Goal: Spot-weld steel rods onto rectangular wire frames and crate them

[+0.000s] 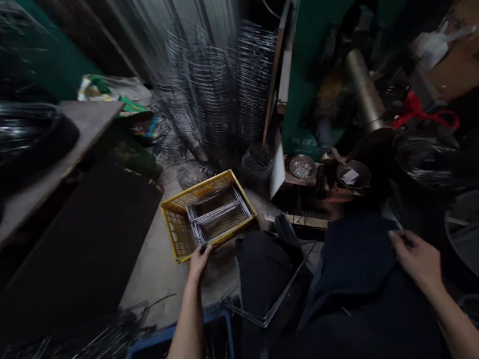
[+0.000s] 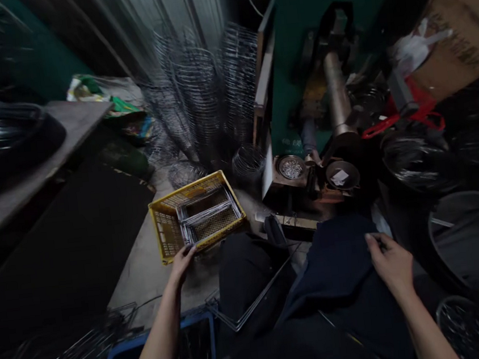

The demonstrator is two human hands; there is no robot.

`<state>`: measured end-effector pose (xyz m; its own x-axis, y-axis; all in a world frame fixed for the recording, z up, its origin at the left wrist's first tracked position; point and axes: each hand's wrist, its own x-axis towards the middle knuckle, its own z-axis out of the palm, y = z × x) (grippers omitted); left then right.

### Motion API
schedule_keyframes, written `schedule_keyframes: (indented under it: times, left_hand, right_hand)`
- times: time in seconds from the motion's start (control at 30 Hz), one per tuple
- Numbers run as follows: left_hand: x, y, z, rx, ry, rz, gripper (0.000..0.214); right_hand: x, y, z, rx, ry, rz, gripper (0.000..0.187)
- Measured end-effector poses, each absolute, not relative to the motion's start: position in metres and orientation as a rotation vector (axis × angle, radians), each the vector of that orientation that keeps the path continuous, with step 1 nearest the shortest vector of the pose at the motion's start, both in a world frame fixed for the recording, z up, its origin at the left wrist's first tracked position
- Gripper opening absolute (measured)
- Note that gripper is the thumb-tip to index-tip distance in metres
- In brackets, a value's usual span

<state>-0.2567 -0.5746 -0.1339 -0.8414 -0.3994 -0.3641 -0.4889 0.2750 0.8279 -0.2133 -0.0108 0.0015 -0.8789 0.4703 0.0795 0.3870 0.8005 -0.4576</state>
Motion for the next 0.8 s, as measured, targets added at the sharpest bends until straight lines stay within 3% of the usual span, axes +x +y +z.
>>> schedule_keyframes:
  times: [0.17,0.23,0.47,0.57,0.67,0.8]
  left_hand:
    - [-0.168,-0.503,-0.081,-0.078,2.315,1.453,0.038]
    - [-0.142,-0.479,-0.057,0.171,2.466,1.297,0.030]
    - [-0.123,-0.443,-0.023,0.472,2.632,1.023,0.022]
    - [-0.135,-0.436,-0.011,0.515,2.654,0.967,0.027]
    - [-0.151,-0.432,0.000,0.478,2.673,0.924,0.026]
    - [-0.155,-0.426,-0.003,0.464,2.603,0.652,0.012]
  right_hand:
    - [-0.219,-0.008,-0.001,-0.599,-2.746,0.661,0.043]
    - [-0.219,-0.006,-0.003,-0.604,-2.720,0.738,0.042]
    - [-0.201,0.002,-0.003,-0.615,-2.511,1.328,0.036]
    - [-0.194,0.033,-0.008,-0.650,-2.399,1.513,0.038]
    - [-0.191,0.100,-0.021,-0.779,-2.405,1.318,0.042]
    - [-0.185,0.209,-0.037,-1.206,-2.542,0.698,0.038]
